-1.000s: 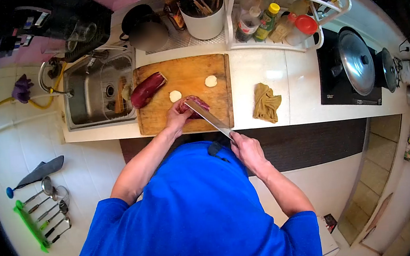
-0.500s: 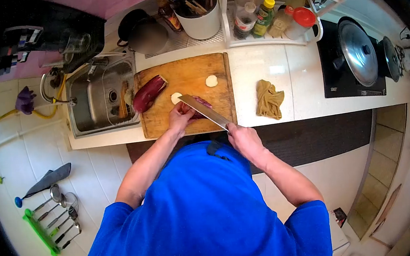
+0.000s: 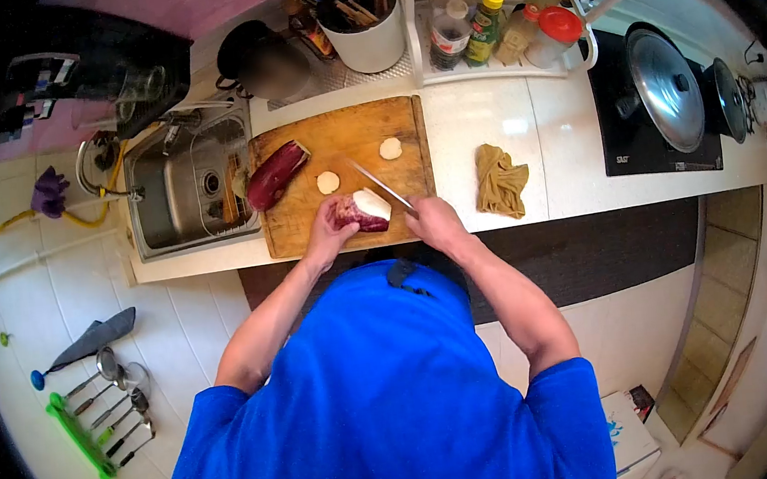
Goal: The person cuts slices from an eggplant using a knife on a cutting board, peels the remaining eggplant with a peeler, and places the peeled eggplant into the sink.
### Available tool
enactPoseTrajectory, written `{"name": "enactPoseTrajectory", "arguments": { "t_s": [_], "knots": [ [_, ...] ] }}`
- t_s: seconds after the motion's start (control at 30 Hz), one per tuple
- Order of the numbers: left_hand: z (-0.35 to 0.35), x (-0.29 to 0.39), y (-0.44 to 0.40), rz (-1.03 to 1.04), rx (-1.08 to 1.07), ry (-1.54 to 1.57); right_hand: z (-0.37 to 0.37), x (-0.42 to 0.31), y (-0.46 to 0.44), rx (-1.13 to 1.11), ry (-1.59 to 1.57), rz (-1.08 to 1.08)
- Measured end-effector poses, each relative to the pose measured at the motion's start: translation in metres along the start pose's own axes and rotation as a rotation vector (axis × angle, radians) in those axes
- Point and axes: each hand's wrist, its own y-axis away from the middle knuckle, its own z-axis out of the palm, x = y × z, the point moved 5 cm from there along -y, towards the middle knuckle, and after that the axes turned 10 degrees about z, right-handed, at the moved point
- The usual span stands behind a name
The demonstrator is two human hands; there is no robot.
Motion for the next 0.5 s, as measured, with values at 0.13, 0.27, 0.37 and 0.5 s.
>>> {"name": "enactPoseTrajectory", "arguments": {
  "t_s": [0.13, 0.27, 0.37, 0.5],
  "knots": [
    [-0.009, -0.003, 0.021, -0.032, -0.024, -0.039, 0.007, 0.021, 0.002, -0.013, -0.294, 0.209],
    [-0.01, -0.004, 0.024, -0.019, -0.01, -0.062, 0.007, 0.019, 0.002, 0.019, -0.22, 0.169],
    [-0.007, 0.0, 0.023, -0.014, -0.021, -0.048, 0.009, 0.02, 0.001, -0.002, -0.237, 0.207],
    [-0.007, 0.002, 0.021, 0.021, -0.057, -0.159, 0.001, 0.008, 0.015, 0.047, -0.154, 0.149]
  ]
}}
